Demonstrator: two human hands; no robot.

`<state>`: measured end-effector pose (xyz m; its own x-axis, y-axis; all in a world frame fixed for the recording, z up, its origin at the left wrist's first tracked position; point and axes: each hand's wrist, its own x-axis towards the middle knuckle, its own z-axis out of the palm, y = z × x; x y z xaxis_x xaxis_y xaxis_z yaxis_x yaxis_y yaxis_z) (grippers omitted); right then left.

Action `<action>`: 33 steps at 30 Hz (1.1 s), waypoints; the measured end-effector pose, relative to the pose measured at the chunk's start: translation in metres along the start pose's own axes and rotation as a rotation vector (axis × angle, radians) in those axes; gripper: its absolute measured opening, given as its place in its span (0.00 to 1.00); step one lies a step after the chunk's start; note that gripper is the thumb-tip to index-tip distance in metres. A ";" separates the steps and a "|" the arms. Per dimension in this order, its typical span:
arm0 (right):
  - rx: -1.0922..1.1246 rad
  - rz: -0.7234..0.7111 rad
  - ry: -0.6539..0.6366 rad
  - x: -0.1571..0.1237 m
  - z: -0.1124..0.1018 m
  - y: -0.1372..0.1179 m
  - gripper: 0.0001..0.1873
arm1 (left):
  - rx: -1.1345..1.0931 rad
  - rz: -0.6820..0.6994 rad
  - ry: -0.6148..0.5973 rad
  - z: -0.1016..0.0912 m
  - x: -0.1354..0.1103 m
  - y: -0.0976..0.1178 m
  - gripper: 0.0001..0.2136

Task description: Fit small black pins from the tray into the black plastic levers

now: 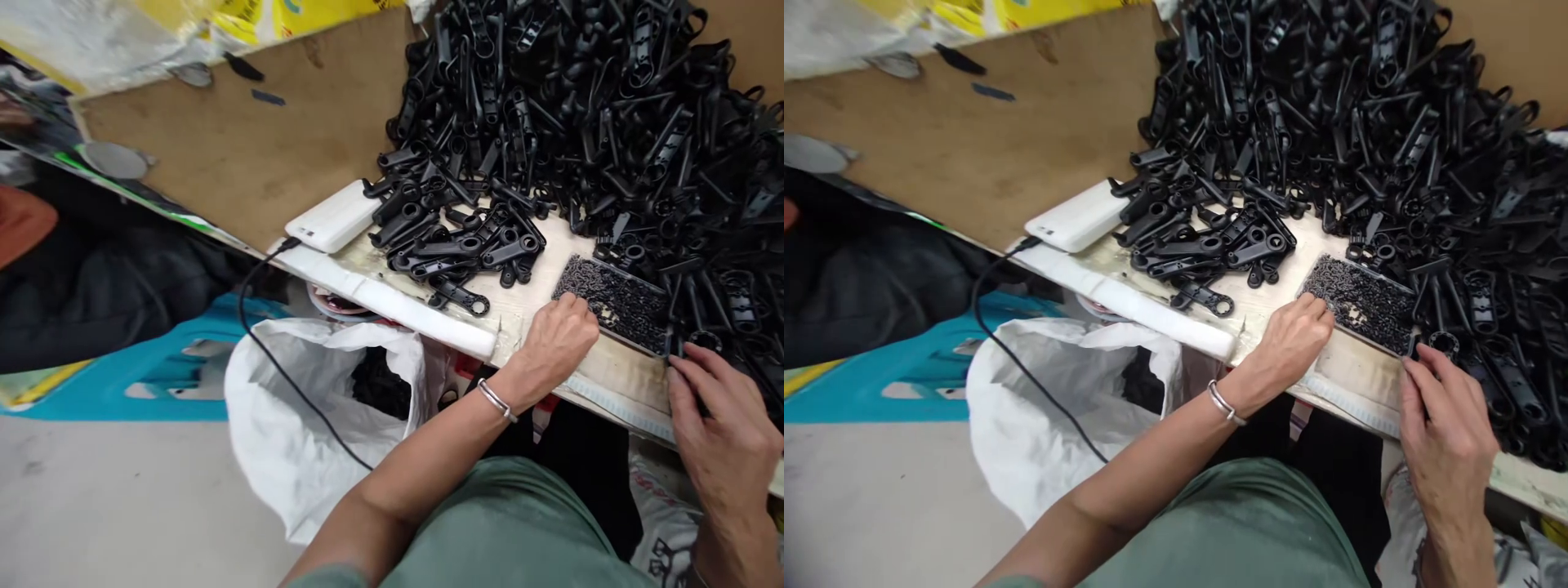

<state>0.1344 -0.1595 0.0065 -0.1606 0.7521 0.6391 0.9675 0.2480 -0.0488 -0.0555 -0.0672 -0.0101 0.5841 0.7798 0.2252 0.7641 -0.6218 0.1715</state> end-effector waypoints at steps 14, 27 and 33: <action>0.078 0.010 -0.022 -0.009 0.007 -0.004 0.12 | 0.041 -0.101 0.027 -0.010 -0.005 -0.021 0.07; 0.193 -0.069 -0.001 -0.002 0.008 -0.018 0.12 | 0.155 -0.183 -0.184 -0.045 0.009 -0.105 0.32; 0.402 -0.030 -0.184 0.058 0.031 -0.042 0.10 | 0.198 -0.091 -0.189 -0.048 -0.003 -0.114 0.29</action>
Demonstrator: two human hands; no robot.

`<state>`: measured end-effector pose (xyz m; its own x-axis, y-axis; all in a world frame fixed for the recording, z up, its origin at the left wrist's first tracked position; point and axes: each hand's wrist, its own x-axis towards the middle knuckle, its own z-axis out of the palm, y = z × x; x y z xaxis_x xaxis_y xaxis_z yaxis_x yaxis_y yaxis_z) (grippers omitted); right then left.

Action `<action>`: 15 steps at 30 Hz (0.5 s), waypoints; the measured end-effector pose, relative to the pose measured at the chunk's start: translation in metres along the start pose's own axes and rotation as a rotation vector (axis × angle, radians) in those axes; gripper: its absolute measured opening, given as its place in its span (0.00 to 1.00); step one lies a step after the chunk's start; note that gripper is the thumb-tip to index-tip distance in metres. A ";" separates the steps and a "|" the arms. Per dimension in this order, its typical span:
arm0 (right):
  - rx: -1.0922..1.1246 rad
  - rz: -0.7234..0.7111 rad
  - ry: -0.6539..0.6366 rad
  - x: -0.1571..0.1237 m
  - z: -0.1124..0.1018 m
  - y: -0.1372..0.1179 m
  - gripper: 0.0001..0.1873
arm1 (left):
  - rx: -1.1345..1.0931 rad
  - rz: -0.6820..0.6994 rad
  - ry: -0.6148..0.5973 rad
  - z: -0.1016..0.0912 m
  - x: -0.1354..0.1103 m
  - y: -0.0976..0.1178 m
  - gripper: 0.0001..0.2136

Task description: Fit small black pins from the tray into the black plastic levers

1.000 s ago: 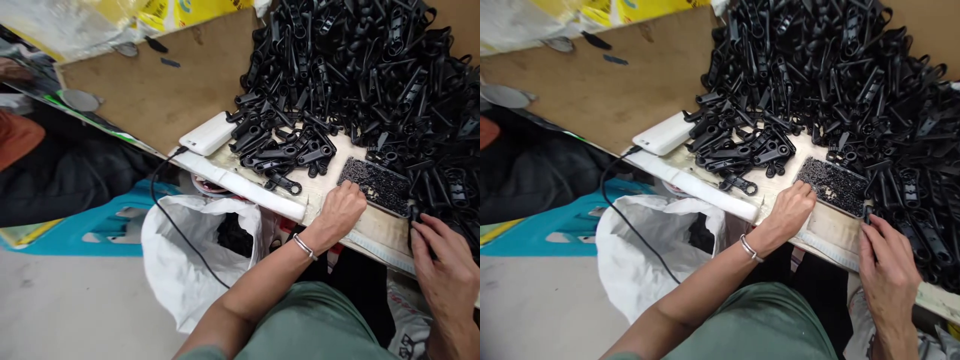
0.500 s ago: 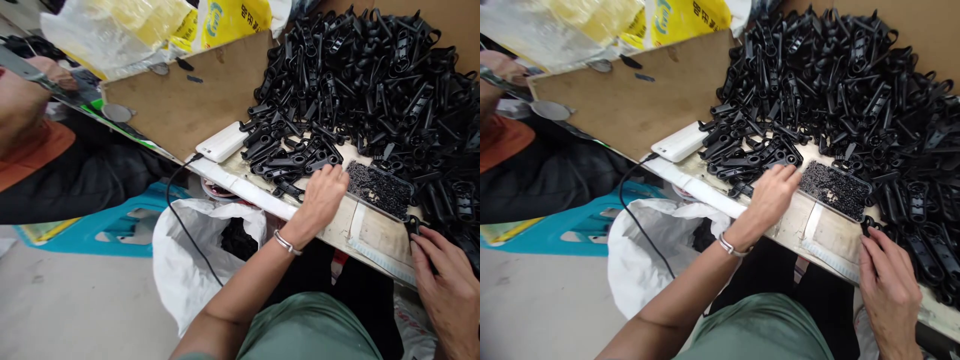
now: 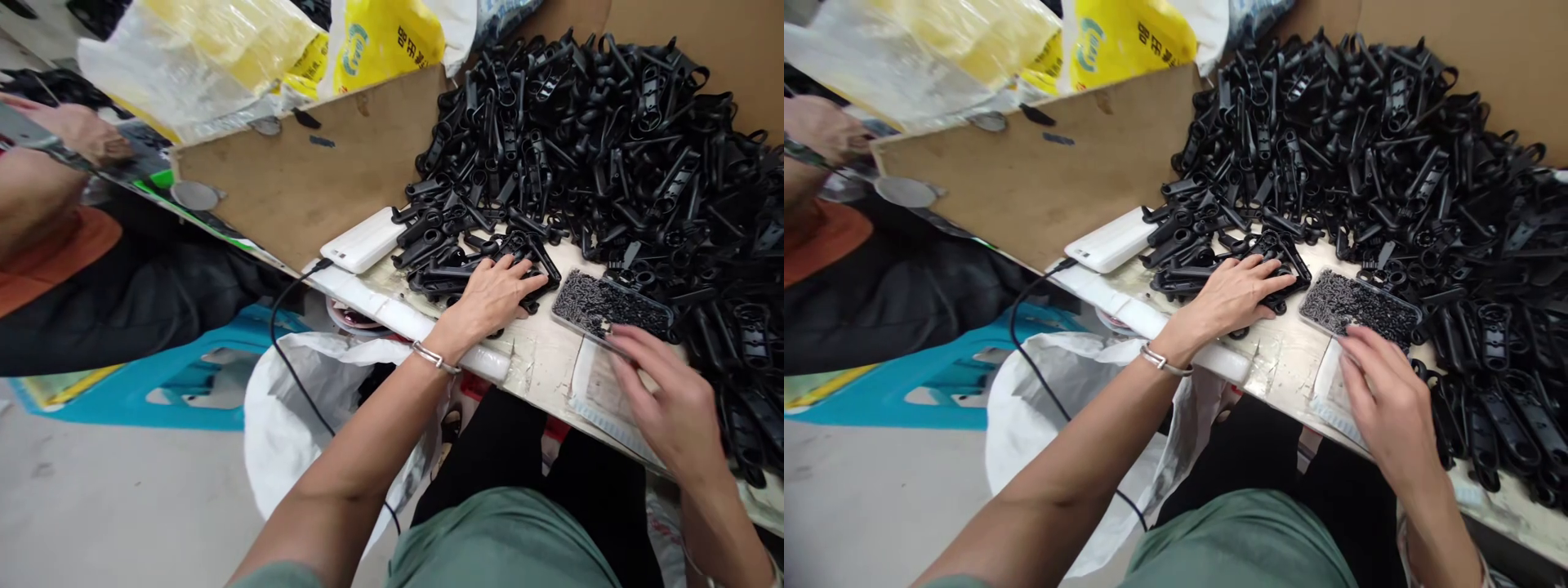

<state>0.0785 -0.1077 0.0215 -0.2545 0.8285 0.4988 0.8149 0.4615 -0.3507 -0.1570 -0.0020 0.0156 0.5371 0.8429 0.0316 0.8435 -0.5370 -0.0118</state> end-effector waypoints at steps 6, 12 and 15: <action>-0.128 0.214 -0.439 0.113 0.045 -0.008 0.20 | -0.018 0.061 -0.043 -0.003 -0.014 -0.011 0.30; -0.286 0.239 -0.553 0.153 0.087 -0.015 0.19 | -0.111 0.112 -0.010 -0.001 -0.024 -0.024 0.27; -0.246 0.201 -0.490 0.145 0.092 -0.016 0.22 | -0.172 0.140 -0.002 -0.002 -0.028 -0.033 0.27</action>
<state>-0.0189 0.0342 0.0263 -0.2454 0.9694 -0.0036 0.9543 0.2410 -0.1769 -0.1996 -0.0083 0.0170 0.6491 0.7597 0.0392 0.7472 -0.6463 0.1548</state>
